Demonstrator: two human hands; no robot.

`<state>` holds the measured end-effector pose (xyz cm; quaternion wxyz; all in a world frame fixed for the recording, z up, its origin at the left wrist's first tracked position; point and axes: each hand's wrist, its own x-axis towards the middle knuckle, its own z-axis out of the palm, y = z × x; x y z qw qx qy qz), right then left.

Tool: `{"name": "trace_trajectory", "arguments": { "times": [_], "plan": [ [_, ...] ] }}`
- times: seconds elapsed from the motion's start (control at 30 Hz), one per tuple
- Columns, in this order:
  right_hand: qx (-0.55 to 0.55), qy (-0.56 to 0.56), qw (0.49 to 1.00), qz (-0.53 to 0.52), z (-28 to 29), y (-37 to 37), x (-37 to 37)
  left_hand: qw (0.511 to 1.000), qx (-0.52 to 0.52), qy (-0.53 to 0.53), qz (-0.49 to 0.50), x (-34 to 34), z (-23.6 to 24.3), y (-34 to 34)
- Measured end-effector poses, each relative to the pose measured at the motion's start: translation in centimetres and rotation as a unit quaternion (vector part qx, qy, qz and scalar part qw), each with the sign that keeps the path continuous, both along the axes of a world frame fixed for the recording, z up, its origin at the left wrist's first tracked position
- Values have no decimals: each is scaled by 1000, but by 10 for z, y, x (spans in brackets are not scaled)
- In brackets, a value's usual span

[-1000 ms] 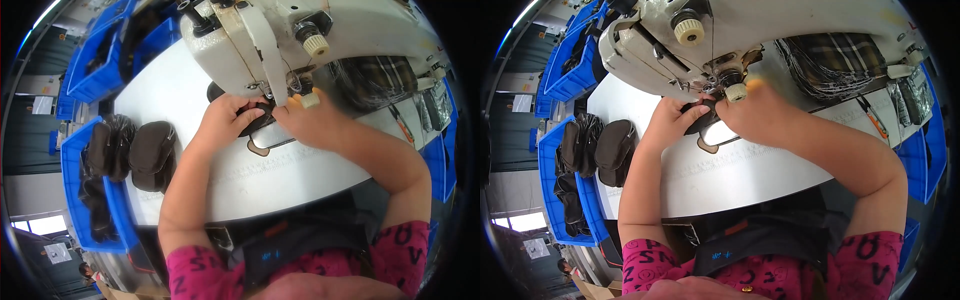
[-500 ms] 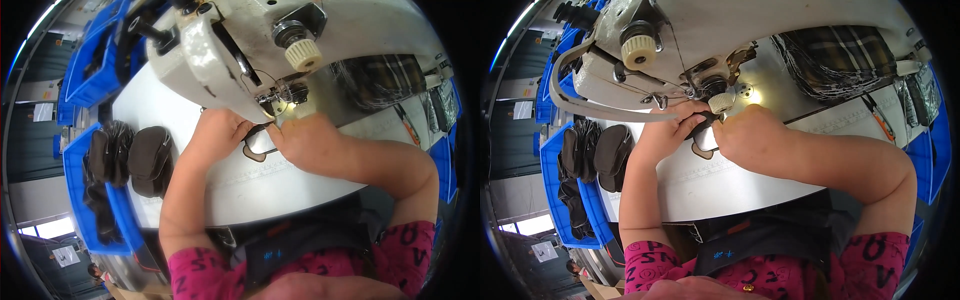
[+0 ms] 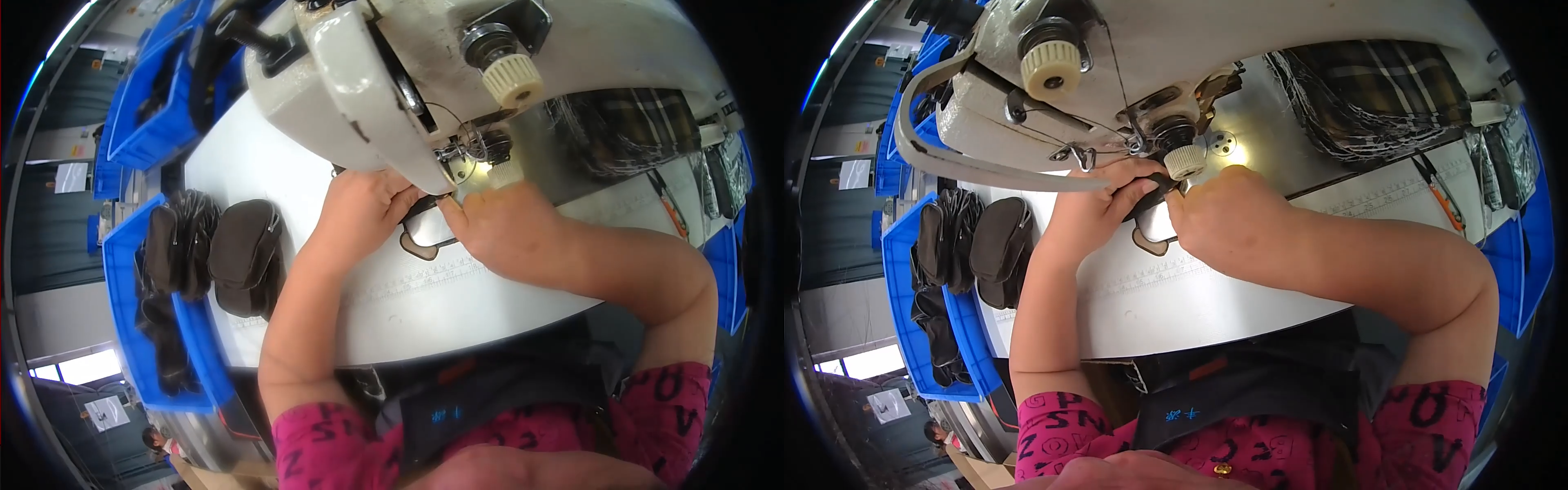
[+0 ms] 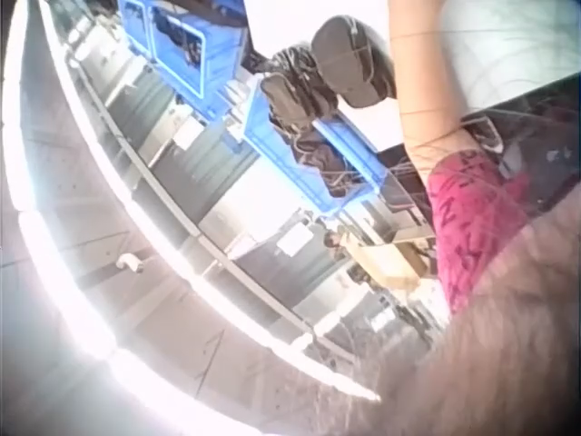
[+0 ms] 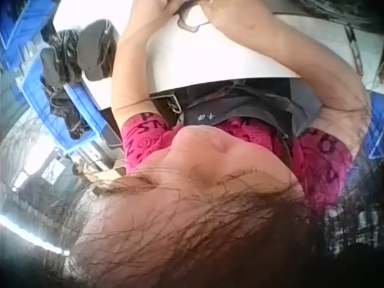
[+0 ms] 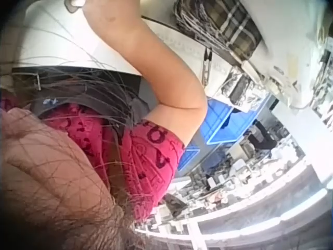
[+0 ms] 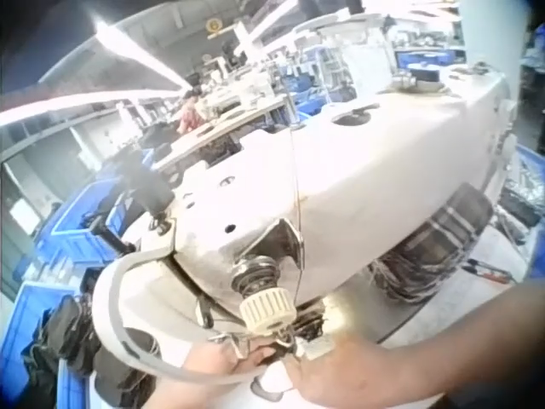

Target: Sewing components of small leather bags or pouches using an industrial sewing machine.

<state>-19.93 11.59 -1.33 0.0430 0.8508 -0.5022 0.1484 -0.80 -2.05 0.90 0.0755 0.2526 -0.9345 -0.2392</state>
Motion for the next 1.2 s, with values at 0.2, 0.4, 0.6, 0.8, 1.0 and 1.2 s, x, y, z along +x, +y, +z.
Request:
{"name": "trace_trajectory", "arguments": {
  "times": [0.2, 0.4, 0.6, 0.8, 1.0, 1.2],
  "plan": [
    [-17, 20, 1000, -12, -1, -1, 1, 998, -55, 10, 28, -5, 1, 9],
    [-14, 19, 999, -31, -2, -5, -2, 988, -138, 17, 74, -15, 2, 25],
    [9, -25, 999, -39, 0, -5, -3, 980, -180, 52, 72, -12, -8, 22],
    [40, 8, 998, -47, -1, -4, -5, 991, -117, 3, 69, -7, -6, 16],
    [36, 6, 999, -24, -2, -7, -9, 981, -190, 34, -12, -4, -8, 2],
    [27, -2, 999, -25, -3, -8, -9, 957, -290, 7, -34, -5, -6, -2]
  ]
}}
